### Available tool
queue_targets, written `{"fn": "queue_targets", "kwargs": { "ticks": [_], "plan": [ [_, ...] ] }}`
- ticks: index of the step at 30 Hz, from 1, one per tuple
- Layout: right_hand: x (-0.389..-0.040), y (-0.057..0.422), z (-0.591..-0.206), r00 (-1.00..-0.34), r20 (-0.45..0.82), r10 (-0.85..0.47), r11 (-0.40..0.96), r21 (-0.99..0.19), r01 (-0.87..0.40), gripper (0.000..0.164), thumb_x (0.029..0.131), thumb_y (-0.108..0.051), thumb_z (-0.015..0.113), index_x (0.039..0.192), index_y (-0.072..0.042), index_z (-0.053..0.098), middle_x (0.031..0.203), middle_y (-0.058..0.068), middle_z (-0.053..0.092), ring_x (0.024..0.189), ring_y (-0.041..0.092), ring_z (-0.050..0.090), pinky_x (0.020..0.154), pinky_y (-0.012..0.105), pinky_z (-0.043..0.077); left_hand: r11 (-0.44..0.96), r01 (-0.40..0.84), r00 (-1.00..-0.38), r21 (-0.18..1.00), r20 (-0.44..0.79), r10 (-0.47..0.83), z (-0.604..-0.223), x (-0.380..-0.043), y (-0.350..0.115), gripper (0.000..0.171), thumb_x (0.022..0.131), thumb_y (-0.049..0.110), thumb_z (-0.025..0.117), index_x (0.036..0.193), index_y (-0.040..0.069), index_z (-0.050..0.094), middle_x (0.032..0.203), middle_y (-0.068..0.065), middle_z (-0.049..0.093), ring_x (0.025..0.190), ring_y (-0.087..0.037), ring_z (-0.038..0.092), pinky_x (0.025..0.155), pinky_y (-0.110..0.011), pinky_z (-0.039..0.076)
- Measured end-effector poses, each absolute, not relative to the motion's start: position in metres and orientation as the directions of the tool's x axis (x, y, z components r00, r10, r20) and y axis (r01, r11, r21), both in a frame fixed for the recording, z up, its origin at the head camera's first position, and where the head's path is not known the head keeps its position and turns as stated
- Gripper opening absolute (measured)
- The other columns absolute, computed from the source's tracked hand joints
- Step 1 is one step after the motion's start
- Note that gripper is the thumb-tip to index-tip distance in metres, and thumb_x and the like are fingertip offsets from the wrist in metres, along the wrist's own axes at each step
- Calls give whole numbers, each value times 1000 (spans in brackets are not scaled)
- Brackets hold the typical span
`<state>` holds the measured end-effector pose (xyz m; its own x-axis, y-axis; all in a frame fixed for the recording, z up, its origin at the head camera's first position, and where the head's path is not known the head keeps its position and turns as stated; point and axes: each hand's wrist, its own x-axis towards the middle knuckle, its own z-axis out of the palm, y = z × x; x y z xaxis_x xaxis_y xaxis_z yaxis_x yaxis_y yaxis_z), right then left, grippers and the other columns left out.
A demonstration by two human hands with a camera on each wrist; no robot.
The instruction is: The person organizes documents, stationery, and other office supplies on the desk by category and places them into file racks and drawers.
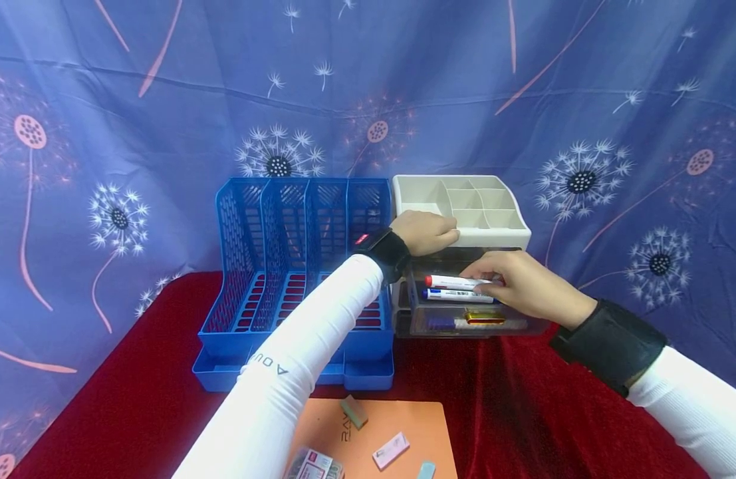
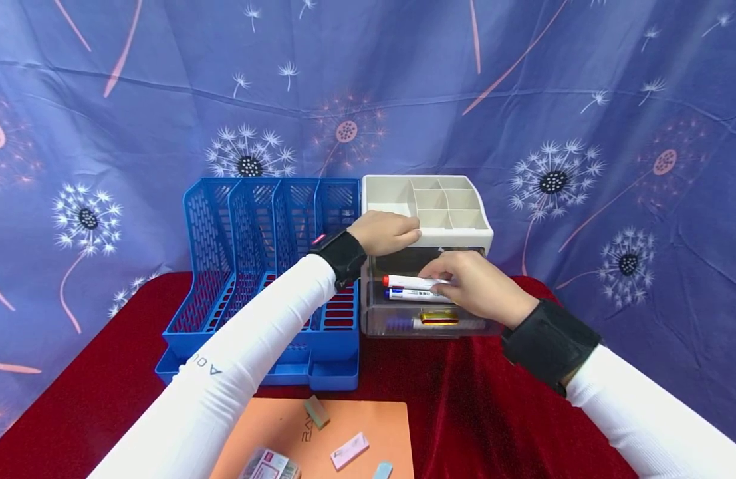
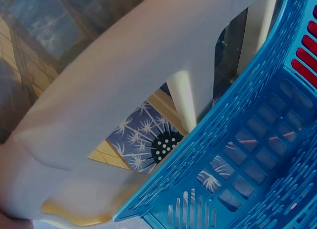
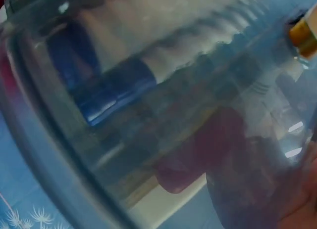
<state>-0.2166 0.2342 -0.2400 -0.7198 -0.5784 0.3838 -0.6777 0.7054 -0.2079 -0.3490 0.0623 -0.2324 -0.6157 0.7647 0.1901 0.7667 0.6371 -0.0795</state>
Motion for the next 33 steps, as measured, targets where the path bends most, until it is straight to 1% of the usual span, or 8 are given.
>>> {"fn": "queue_targets", "kwargs": {
  "ticks": [6,10,14,20,22,28,33],
  "plan": [
    [-226,235,-245,-738,314,-597,703,-238,-670,23,78,3,71,98,-6,71,92,0,68,79,11,58,66,32,46,634,770,-612,-72,197,766,-235,-350,63,28,98,36,30,91,20,52,80,6,53,77,-11,52,68,-30,40],
    [-232,235,-246,-739,252,-625,693,-255,-674,22,79,3,70,97,-7,71,91,-1,68,83,12,61,69,33,48,633,771,-610,-68,206,765,-235,-350,63,28,98,35,31,89,20,52,78,6,53,75,-11,52,66,-30,40],
    [-237,234,-246,-739,189,-647,686,-280,-672,22,79,4,68,97,-9,72,87,-2,68,78,9,60,67,30,48,632,771,-608,-74,210,766,-235,-350,62,28,97,36,30,89,20,52,77,7,52,75,-10,52,65,-29,39],
    [-245,234,-247,-749,121,-651,691,-312,-652,17,80,-2,70,96,-9,72,81,1,68,73,6,58,64,26,47,632,772,-608,-71,209,766,-236,-351,62,28,97,36,31,89,20,52,78,7,52,75,-10,51,65,-28,38],
    [-246,233,-247,-755,113,-646,695,-320,-643,17,80,-2,70,95,-9,72,79,-1,67,72,6,58,65,27,47,631,773,-608,-67,208,766,-236,-351,62,28,97,36,31,89,20,52,78,7,51,75,-10,51,65,-28,38],
    [-248,232,-249,-763,113,-637,705,-314,-635,18,78,-1,71,94,-10,72,80,-2,67,75,7,60,68,30,50,629,775,-606,-64,209,767,-235,-350,62,27,97,35,31,89,20,52,77,7,50,74,-10,50,63,-28,36],
    [-248,230,-249,-770,111,-628,711,-319,-626,21,75,2,73,92,-9,72,79,-6,65,73,7,58,67,29,49,635,768,-611,-78,208,764,-234,-349,61,27,97,36,31,90,21,52,77,7,50,73,-10,50,62,-26,35]
  ]
}}
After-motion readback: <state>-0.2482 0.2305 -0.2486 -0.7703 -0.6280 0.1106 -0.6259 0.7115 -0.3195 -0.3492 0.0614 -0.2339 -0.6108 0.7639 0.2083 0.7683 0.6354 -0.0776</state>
